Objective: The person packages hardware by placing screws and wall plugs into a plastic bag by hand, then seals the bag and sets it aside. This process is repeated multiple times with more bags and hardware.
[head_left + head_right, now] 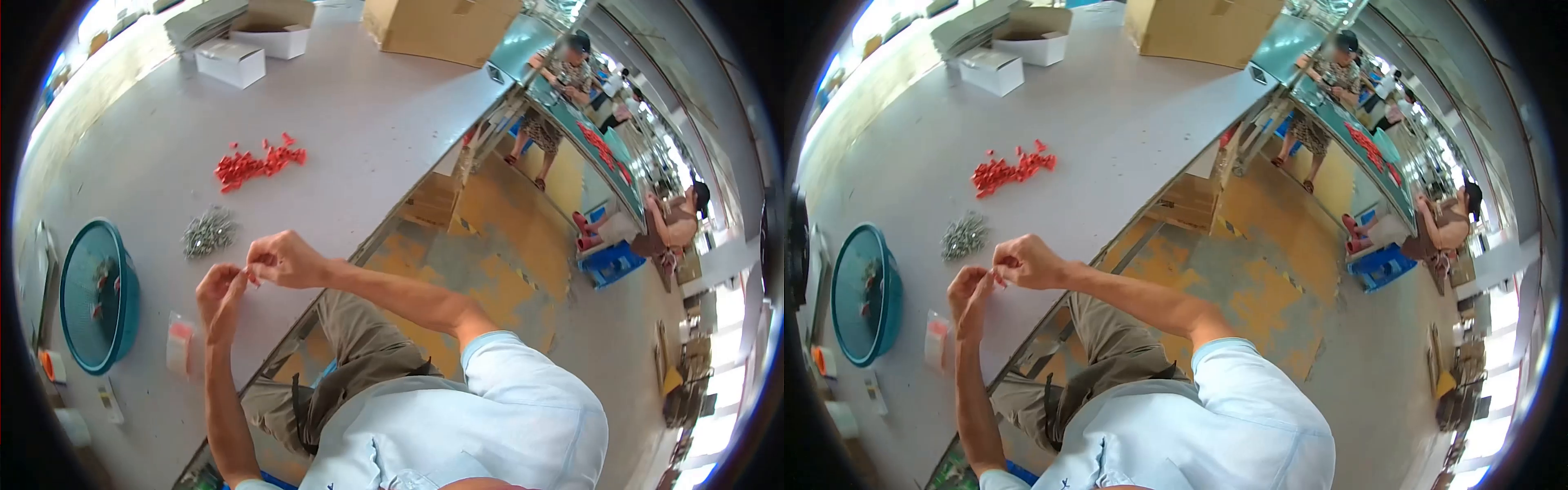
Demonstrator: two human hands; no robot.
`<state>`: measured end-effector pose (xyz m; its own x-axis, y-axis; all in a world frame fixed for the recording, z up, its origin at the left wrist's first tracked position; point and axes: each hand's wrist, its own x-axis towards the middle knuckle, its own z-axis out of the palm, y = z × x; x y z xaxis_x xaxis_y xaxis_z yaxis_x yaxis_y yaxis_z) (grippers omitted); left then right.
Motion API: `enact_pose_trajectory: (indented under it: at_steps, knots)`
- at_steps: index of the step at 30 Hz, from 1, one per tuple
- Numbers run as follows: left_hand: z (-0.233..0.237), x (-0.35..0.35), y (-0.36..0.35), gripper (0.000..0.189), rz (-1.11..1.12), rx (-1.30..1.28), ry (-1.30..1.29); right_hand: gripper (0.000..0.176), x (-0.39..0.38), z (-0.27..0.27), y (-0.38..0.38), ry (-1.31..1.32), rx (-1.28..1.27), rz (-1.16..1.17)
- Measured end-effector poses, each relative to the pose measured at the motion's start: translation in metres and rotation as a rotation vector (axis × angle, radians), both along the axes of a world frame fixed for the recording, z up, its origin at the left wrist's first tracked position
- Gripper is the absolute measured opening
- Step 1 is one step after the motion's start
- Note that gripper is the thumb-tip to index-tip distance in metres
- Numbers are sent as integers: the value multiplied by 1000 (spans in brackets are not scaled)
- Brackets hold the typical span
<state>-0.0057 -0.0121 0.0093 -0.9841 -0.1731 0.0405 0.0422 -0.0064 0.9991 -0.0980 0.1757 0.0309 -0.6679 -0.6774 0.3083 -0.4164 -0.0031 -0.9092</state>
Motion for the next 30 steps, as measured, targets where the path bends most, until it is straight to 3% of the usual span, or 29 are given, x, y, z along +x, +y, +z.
enact_pose_trajectory:
  at_steps: [5, 8, 12, 19, 25, 30]
  knots:
    - [-8, -2, 0, 3, -54, 70, 25, 3, 0, -4, 6, -96, 39, 93]
    - [-13, -3, -1, 3, -168, 63, 93, 5, 0, -15, 5, 12, 18, 101]
    - [-4, 1, 2, 5, -71, 75, 22, 3, 5, -15, 4, 68, -16, -60]
    - [-19, -3, -6, 6, -16, 10, 44, 6, 8, -12, 9, -45, -21, -19]
    - [-15, 0, 0, 7, 25, 5, -17, 5, -1, -9, 5, 133, 47, 24]
    - [-9, 1, 0, 7, 1, 30, 34, 4, 1, -11, 6, -5, 2, 9]
